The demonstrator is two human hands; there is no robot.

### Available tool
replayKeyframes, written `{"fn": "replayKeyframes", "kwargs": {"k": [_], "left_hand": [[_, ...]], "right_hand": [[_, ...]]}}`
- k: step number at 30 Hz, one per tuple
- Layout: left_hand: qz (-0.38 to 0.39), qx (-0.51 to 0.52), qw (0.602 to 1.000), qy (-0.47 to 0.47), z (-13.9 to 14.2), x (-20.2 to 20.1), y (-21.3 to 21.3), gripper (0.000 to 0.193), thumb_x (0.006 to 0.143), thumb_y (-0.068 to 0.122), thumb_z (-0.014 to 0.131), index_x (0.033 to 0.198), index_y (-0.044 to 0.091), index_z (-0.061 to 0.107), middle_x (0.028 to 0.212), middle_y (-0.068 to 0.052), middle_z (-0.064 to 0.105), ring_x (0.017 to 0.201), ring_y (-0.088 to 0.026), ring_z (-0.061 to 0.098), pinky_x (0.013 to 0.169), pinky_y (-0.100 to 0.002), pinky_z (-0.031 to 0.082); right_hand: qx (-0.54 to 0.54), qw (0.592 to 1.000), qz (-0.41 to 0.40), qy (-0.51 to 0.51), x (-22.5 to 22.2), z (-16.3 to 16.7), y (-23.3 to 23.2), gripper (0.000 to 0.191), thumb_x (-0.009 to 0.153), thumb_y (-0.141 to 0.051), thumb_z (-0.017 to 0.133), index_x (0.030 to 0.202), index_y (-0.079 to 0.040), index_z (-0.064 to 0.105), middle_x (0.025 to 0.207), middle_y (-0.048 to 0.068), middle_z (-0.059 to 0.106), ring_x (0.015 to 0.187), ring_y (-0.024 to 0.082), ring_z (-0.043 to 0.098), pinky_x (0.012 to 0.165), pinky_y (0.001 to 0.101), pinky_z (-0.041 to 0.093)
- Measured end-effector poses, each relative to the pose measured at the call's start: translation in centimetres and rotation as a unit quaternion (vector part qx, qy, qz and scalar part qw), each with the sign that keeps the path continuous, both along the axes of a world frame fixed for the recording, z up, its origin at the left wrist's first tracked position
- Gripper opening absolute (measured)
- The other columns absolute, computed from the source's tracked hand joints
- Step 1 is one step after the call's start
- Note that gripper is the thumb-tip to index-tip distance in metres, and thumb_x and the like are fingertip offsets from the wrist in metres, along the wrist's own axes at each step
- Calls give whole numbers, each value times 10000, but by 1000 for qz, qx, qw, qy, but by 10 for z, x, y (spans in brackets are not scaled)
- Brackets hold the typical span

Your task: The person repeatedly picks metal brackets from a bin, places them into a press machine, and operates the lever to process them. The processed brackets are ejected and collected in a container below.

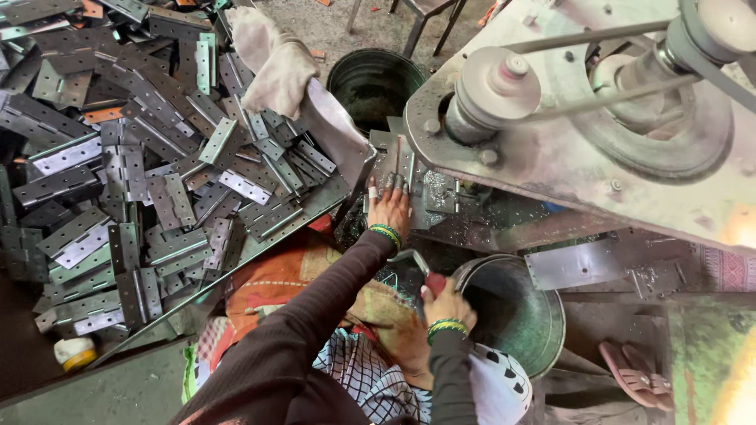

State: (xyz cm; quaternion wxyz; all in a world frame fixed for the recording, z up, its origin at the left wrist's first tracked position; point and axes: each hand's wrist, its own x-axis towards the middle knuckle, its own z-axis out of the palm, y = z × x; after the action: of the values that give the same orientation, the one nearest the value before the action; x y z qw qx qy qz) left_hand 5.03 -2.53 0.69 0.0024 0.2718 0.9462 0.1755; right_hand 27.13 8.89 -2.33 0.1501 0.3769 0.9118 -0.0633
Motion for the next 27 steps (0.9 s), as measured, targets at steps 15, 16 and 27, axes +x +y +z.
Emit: {"fn": "replayKeyframes", "kwargs": {"k": [15,16,27], "left_hand": [[14,-36,999,-14,13,-15,4,618,1054,364,462,1592,85,343,1635,-67,369,1511,-242,380,1269,-637,20],[22,-36,999,-4,14,-20,9,632,1028,371,463,1579,95,323,1640,-65,338,1486,-246,372,1241,-636,31],[-6,-38,995,-87,24,-23,-3,571,1059,267,437,1603,110,363,1626,-68,375,1520,-269,338,1242,-598,229]], "right_hand": [[-62,998,16,-19,0,0,20,666,848,-554,708,1294,-125,463,1125,224,719,1050,457,692,917,567,543],[-38,999,9,-27,0,2,15,667,842,-575,714,1273,-126,473,1132,210,713,1058,447,688,917,570,538],[-141,984,43,103,4,-86,23,687,812,-300,693,1389,-144,354,1094,262,716,988,471,707,878,553,564]]}}
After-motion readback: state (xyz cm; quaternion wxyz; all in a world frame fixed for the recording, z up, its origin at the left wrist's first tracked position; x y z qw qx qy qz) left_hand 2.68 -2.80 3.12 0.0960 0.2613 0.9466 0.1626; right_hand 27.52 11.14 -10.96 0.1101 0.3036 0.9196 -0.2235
